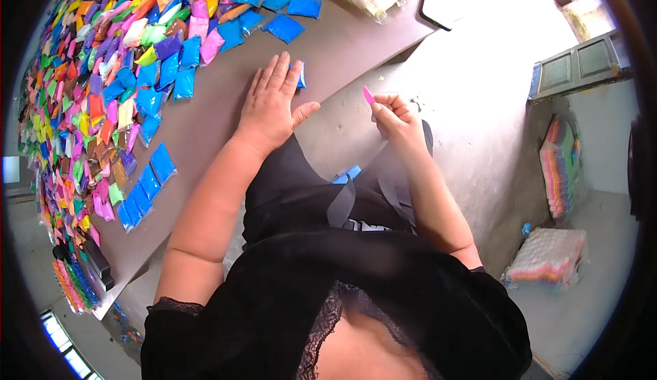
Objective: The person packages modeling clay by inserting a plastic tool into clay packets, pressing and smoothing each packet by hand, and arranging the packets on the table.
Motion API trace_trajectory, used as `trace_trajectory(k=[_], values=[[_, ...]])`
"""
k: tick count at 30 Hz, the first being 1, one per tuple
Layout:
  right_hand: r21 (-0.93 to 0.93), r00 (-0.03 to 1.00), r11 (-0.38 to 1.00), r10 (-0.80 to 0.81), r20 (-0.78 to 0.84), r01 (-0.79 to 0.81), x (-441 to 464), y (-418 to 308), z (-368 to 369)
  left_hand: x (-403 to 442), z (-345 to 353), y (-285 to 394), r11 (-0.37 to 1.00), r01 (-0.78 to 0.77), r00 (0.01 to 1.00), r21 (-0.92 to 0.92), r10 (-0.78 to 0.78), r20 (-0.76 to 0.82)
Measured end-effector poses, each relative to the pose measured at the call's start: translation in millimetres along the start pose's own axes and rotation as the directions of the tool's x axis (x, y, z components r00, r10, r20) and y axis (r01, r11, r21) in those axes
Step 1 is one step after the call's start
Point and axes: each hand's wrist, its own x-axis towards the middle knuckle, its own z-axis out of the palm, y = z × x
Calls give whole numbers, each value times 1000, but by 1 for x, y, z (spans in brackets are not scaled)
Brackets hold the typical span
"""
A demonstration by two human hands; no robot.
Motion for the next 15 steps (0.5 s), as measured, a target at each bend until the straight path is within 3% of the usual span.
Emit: trace_trajectory(k=[8,10,12,15], values=[[-144,974,967,-193,118,209,32,-33,43,-3,-11,10,1000,-17,1000,14,17,-6],[-253,950,918,-277,145,306,46,-29,44,-5,-14,9,999,-33,999,-15,33,-1],[-301,946,896,-306,111,325,56,-24,45,-5,-15,5,993,-53,978,-103,31,-209],[-414,934,840,-346,91,351,67,-22,51,-7,-8,3,993,-76,966,-87,52,-252]])
